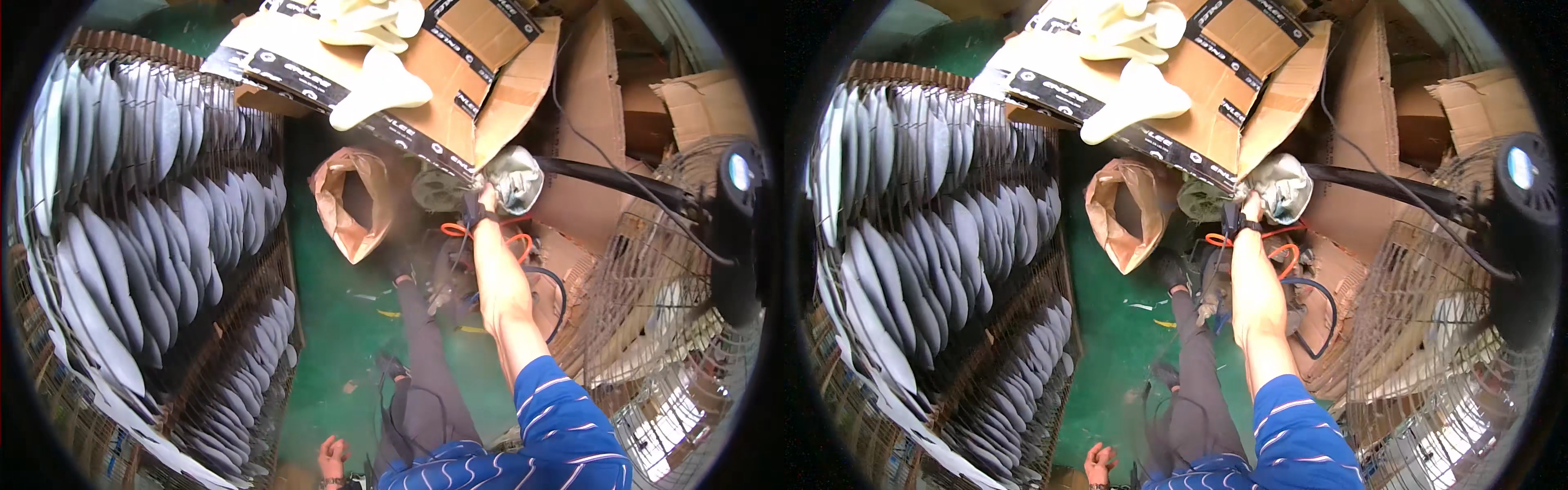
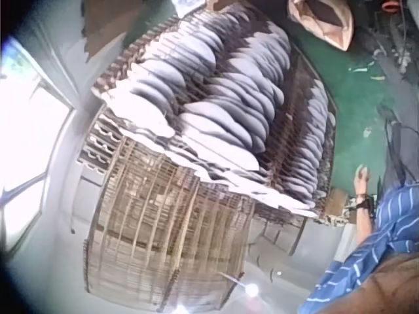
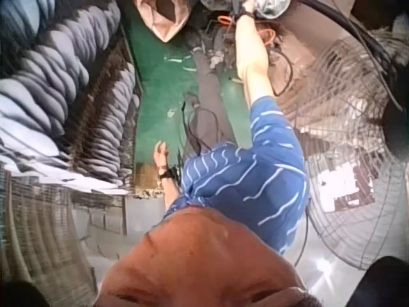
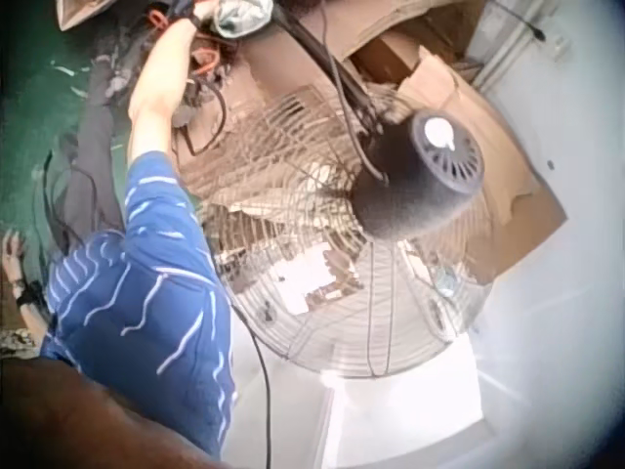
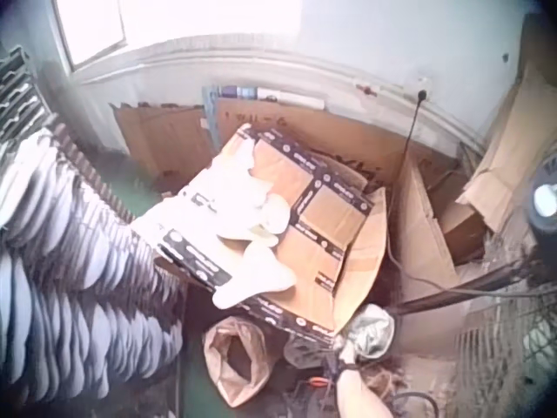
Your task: The person sorts white shoe parts on a table, picking them up and moving them into piles. They also retrieve more parts from a large sack on the floor and place them on the table. The person handles the parts by hand, occasionally inspecting them.
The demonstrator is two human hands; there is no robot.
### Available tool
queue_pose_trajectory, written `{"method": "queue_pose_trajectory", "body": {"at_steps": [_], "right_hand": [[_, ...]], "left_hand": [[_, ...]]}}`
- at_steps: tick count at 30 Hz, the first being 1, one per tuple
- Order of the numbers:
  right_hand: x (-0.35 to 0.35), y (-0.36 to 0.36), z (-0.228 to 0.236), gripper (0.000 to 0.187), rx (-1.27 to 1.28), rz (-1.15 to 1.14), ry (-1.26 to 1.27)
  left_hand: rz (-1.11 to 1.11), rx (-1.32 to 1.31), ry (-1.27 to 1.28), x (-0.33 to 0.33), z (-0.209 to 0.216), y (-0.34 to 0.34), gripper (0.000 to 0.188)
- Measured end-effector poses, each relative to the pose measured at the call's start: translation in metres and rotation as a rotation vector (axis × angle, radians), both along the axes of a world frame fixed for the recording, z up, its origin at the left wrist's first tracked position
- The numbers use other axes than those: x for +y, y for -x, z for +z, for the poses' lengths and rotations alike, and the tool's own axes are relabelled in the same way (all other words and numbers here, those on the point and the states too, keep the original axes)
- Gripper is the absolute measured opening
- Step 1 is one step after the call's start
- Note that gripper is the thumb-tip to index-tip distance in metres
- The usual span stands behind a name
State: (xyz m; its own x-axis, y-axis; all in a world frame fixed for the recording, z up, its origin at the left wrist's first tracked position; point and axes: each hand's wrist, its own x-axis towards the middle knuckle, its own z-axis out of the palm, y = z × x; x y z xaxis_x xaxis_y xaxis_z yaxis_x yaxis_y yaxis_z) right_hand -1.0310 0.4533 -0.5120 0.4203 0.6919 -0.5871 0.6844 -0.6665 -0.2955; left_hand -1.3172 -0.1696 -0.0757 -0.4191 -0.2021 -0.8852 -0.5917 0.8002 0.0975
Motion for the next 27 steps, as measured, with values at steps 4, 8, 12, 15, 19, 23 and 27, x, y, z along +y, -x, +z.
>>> {"method": "queue_pose_trajectory", "body": {"at_steps": [4,8,12,15,19,23,27], "right_hand": [[0.030,-0.013,-0.042,0.042,-0.102,0.179,0.038],[0.034,-0.020,-0.074,0.043,-0.167,0.342,0.092],[0.034,-0.028,-0.083,0.045,-0.208,0.489,0.127],[0.028,-0.031,-0.084,0.046,-0.220,0.655,0.151],[0.027,-0.056,-0.087,0.061,-0.146,0.286,0.122],[0.029,-0.052,-0.067,0.066,0.035,0.415,0.269],[0.025,-0.046,-0.017,0.059,0.219,0.769,0.442]], "left_hand": [[-0.039,-0.058,0.087,0.016,-0.004,0.015,0.047],[-0.088,-0.064,0.053,-0.004,-0.012,0.011,0.047],[-0.100,-0.106,0.090,-0.020,-0.022,0.009,0.045],[0.022,-0.082,-0.013,-0.026,-0.033,0.007,0.053],[-0.067,-0.096,-0.054,-0.019,-0.048,0.029,0.054],[-0.126,-0.092,-0.118,0.000,-0.065,0.032,0.052],[-0.049,-0.060,-0.087,-0.008,-0.076,0.017,0.052]]}}
